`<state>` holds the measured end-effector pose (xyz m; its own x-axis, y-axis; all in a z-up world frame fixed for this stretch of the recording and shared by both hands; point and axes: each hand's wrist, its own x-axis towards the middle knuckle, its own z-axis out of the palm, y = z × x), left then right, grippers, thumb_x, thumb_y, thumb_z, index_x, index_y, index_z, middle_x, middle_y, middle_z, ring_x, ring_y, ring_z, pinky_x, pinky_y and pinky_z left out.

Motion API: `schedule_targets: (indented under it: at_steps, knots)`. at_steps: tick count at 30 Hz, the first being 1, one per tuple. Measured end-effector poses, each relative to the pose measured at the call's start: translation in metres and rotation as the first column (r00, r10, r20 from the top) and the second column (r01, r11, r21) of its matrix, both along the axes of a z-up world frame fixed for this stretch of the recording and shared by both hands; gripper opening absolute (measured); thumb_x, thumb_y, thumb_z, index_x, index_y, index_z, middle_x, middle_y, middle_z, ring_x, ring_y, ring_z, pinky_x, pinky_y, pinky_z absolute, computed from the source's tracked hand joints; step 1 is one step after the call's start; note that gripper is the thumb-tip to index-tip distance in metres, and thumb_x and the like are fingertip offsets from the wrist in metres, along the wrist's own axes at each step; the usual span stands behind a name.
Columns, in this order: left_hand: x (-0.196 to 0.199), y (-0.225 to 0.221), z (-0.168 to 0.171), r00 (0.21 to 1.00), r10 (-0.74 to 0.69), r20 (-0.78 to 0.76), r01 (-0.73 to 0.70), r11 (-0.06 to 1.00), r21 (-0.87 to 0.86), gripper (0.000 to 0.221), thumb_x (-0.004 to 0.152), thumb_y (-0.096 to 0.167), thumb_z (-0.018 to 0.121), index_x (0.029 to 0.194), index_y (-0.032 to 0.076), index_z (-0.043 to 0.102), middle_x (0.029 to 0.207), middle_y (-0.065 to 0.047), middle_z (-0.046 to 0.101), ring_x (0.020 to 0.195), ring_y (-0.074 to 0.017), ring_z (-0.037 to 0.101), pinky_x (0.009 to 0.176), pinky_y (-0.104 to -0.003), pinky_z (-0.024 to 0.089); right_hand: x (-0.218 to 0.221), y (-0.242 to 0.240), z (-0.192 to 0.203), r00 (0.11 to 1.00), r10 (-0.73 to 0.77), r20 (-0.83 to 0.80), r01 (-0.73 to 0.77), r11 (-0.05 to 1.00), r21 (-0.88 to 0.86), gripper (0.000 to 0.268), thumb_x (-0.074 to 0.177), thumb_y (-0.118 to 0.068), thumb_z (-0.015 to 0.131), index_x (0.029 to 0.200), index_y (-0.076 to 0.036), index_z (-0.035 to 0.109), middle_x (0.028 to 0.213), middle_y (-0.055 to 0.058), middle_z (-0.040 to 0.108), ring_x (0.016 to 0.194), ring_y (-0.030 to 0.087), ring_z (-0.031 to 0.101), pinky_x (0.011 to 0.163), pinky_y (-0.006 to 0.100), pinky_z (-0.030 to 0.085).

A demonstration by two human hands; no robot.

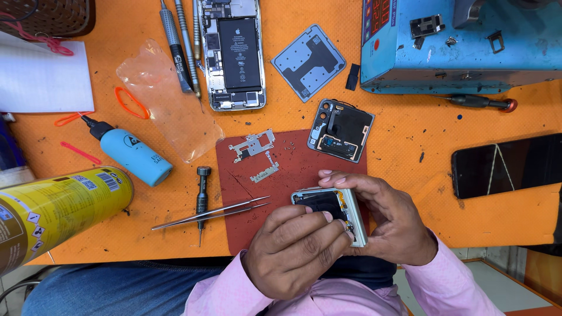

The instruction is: The person uses tweezers to peel back a black adhesive layer from the internal components of a disassembled mobile device and later uses a screwdriver to install a small internal component.

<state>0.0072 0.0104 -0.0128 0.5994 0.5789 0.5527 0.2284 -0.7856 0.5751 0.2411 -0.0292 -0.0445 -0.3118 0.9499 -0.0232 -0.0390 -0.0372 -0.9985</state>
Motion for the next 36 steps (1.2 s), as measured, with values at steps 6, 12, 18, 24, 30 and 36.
schedule_targets:
  at_steps: [6, 12, 18, 24, 30, 36]
  knots:
    - [0.003, 0.0, 0.001, 1.0, 0.02, 0.015, -0.019, 0.999, -0.047, 0.025, 0.092, 0.015, 0.077, 0.115, 0.006, 0.076, 0.12, -0.002, 0.07, 0.116, -0.0193, 0.063, 0.101, -0.038, 0.053, 0.0, 0.001, 0.001, 1.0, 0.007, 0.031, -0.008, 1.0, 0.014, 0.082, 0.075, -0.018, 0.094, 0.142, -0.005, 0.05, 0.145, 0.017, 0.061, 0.148, 0.033, 0.053, 0.125, 0.048, 0.045]
    - [-0.001, 0.002, 0.005, 1.0, 0.0, 0.028, 0.0, 1.0, -0.014, 0.027, 0.093, 0.013, 0.078, 0.116, 0.001, 0.076, 0.12, -0.009, 0.071, 0.115, -0.0228, 0.063, 0.101, -0.043, 0.057, 0.0, 0.002, 0.002, 1.0, 0.004, -0.008, -0.004, 1.0, 0.014, 0.079, 0.078, -0.019, 0.093, 0.143, -0.005, 0.05, 0.145, 0.017, 0.062, 0.148, 0.034, 0.054, 0.127, 0.049, 0.043]
    - [0.004, 0.005, 0.004, 0.995, 0.096, -0.032, -0.079, 0.932, 0.353, 0.017, 0.1, 0.008, 0.072, 0.116, 0.006, 0.078, 0.111, -0.004, 0.073, 0.115, -0.0133, 0.061, 0.099, -0.038, 0.058, 0.001, 0.003, 0.004, 1.0, -0.004, -0.003, 0.004, 1.0, 0.001, 0.068, 0.084, -0.017, 0.087, 0.141, -0.004, 0.051, 0.144, 0.017, 0.062, 0.147, 0.035, 0.053, 0.125, 0.05, 0.043]
    - [0.008, 0.015, -0.012, 0.993, 0.122, -0.008, -0.094, 0.808, 0.582, 0.013, 0.098, 0.006, 0.068, 0.105, 0.005, 0.078, 0.104, -0.002, 0.071, 0.113, -0.0123, 0.059, 0.097, -0.037, 0.057, 0.001, 0.004, 0.004, 0.998, -0.006, 0.064, 0.005, 1.0, 0.014, 0.072, 0.08, -0.016, 0.092, 0.139, -0.004, 0.052, 0.143, 0.017, 0.064, 0.147, 0.035, 0.055, 0.124, 0.049, 0.046]
    - [-0.002, 0.014, 0.0, 0.99, 0.037, -0.139, 0.016, 0.932, 0.361, 0.011, 0.1, 0.014, 0.069, 0.106, 0.008, 0.075, 0.105, -0.002, 0.071, 0.114, -0.014, 0.057, 0.098, -0.036, 0.054, 0.002, 0.004, 0.003, 0.998, -0.004, 0.055, 0.004, 1.0, 0.002, 0.075, 0.079, -0.016, 0.092, 0.14, -0.004, 0.052, 0.143, 0.017, 0.064, 0.146, 0.035, 0.056, 0.124, 0.048, 0.046]
    - [0.002, 0.015, -0.006, 0.997, -0.022, -0.076, 0.039, 0.971, 0.236, 0.017, 0.1, 0.01, 0.067, 0.114, 0.006, 0.076, 0.111, -0.005, 0.069, 0.12, -0.0178, 0.057, 0.105, -0.043, 0.056, 0.003, 0.006, 0.003, 0.997, -0.001, 0.078, -0.001, 1.0, 0.021, 0.076, 0.077, -0.018, 0.094, 0.14, -0.004, 0.052, 0.144, 0.017, 0.064, 0.144, 0.034, 0.058, 0.123, 0.047, 0.047]
